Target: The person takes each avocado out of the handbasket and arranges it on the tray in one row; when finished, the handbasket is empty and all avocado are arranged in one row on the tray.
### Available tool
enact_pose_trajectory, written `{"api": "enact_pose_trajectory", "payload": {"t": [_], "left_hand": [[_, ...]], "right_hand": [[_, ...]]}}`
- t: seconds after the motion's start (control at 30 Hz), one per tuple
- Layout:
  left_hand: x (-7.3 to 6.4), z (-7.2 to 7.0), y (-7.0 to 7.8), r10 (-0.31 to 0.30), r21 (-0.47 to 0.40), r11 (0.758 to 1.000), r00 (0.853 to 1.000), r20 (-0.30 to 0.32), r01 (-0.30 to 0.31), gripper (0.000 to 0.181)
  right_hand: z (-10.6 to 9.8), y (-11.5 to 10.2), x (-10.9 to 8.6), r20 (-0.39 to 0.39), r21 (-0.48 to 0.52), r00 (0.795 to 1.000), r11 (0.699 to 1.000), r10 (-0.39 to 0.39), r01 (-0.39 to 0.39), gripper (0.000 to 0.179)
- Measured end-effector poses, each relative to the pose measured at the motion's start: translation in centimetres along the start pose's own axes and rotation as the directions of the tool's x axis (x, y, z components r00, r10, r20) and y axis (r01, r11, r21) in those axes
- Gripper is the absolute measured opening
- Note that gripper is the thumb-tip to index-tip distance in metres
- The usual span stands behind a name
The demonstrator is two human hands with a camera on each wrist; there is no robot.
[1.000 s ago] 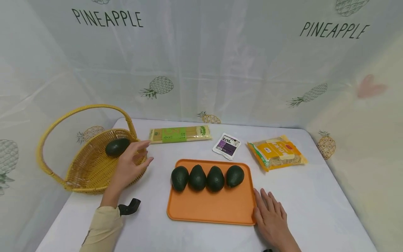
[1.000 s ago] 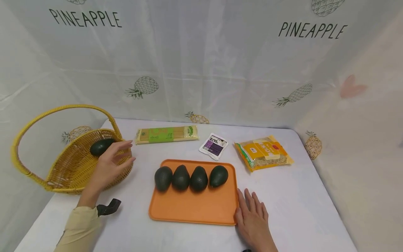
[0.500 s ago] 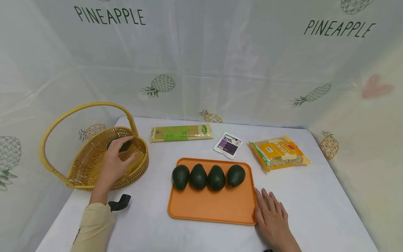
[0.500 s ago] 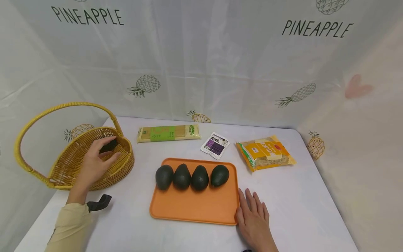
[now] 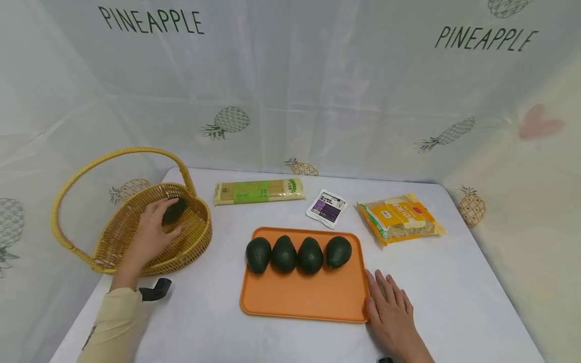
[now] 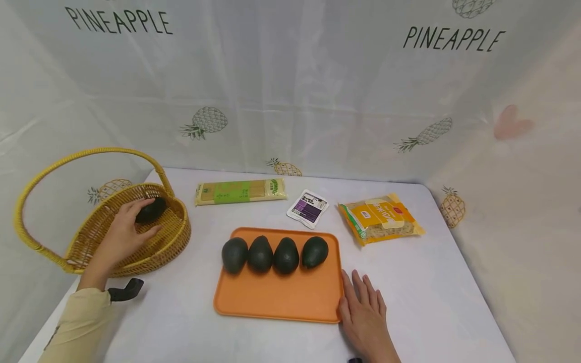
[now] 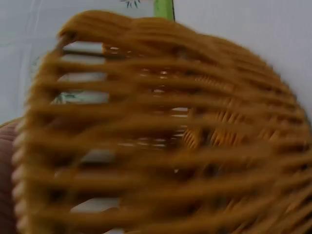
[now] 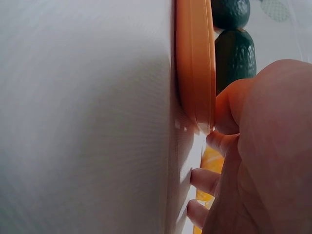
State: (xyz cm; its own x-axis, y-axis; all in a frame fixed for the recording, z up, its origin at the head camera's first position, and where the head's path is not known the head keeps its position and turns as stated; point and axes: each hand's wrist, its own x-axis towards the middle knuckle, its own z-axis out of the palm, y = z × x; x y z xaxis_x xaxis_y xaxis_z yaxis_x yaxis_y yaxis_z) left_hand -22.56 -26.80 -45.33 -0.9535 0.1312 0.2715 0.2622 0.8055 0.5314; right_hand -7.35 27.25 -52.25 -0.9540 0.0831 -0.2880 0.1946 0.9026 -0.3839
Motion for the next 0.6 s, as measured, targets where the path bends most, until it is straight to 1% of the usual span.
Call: {"api": "enact_pose_trajectory", "payload": {"t": [0.07,0.1,0.27,0.37,0.47,0.6], "left_hand": [[0.0,-0.9,-0.2,-0.02,0.018,1.0,0.998,0.051,0.019,0.076],[0.0,-1.4,-0.3,-0.018,0.032,0.999,0.997,0.071,0.016,0.077],[0.5,-3.8,-1.0,0.003,0.08,0.997,0.986,0.164,-0.017,0.077],[1.3,-5.1,-1.1,0.022,0.107,0.993,0.976,0.217,-0.046,0.077],[2.5,-5.9,-1.1,0.019,0.123,0.991,0.963,0.269,-0.054,0.076],[4.0,-6.1,-1.3,-0.025,0.123,0.992,0.947,0.32,-0.015,0.077]], "right_hand": [[0.0,0.0,0.0,-0.003,0.001,1.0,1.0,-0.008,0.008,0.063],[0.0,-0.1,0.0,-0.003,0.001,1.0,1.0,-0.01,0.01,0.063],[-0.1,-0.1,0.1,-0.006,-0.004,1.0,1.0,-0.015,0.015,0.063],[-0.1,-0.1,0.1,-0.002,-0.006,1.0,1.0,-0.017,0.017,0.063],[-0.2,-0.1,0.0,0.002,-0.005,1.0,1.0,-0.012,0.012,0.063],[-0.1,0.0,-0.2,-0.008,-0.004,1.0,1.0,-0.014,0.014,0.063]]}}
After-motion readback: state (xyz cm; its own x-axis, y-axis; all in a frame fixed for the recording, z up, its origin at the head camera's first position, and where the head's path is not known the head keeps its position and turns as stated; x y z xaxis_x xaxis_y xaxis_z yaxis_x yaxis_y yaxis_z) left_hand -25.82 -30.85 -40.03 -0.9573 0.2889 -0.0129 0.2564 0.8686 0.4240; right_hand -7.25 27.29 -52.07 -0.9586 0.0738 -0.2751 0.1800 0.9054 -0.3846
